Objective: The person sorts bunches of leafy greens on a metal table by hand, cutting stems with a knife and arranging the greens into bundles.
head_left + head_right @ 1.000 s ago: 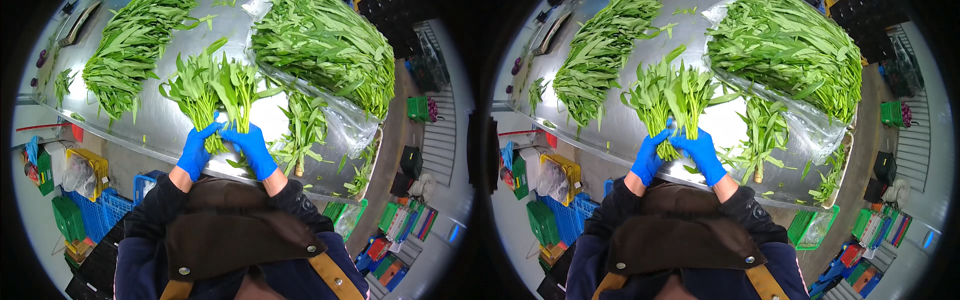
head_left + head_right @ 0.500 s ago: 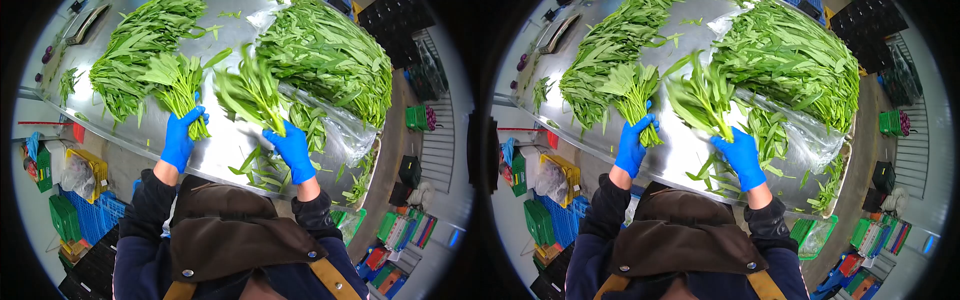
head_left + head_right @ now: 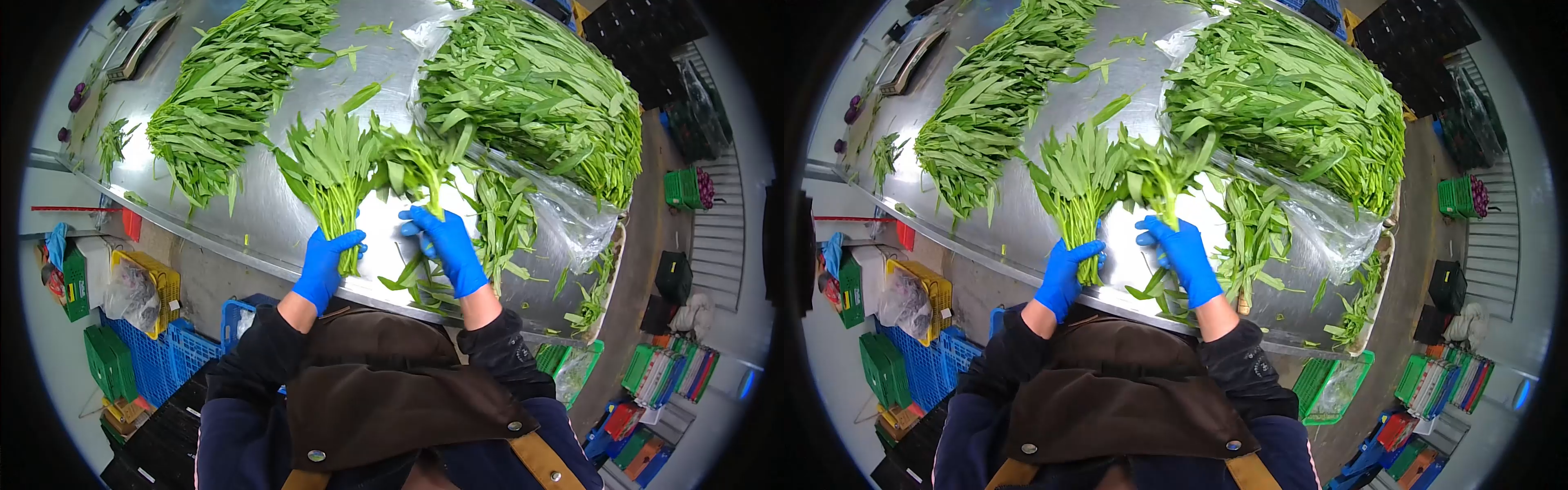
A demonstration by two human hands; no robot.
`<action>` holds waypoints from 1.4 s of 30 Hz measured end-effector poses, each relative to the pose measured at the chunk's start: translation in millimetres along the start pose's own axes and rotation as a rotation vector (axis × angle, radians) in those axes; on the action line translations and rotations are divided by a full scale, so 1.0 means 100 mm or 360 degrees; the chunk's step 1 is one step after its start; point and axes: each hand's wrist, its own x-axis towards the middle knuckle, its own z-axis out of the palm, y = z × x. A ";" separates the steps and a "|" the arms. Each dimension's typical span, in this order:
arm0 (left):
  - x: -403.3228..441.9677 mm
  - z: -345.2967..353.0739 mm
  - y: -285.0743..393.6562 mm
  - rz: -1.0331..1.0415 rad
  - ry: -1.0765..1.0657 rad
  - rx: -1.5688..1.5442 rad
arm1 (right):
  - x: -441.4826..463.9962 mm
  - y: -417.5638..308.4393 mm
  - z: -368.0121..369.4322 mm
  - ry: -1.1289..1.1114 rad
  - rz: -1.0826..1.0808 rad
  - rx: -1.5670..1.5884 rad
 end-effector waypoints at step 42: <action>-0.49 -0.03 0.40 0.0624 -0.0075 -0.0081 | -0.41 -0.39 0.28 -0.0259 -0.0306 0.0541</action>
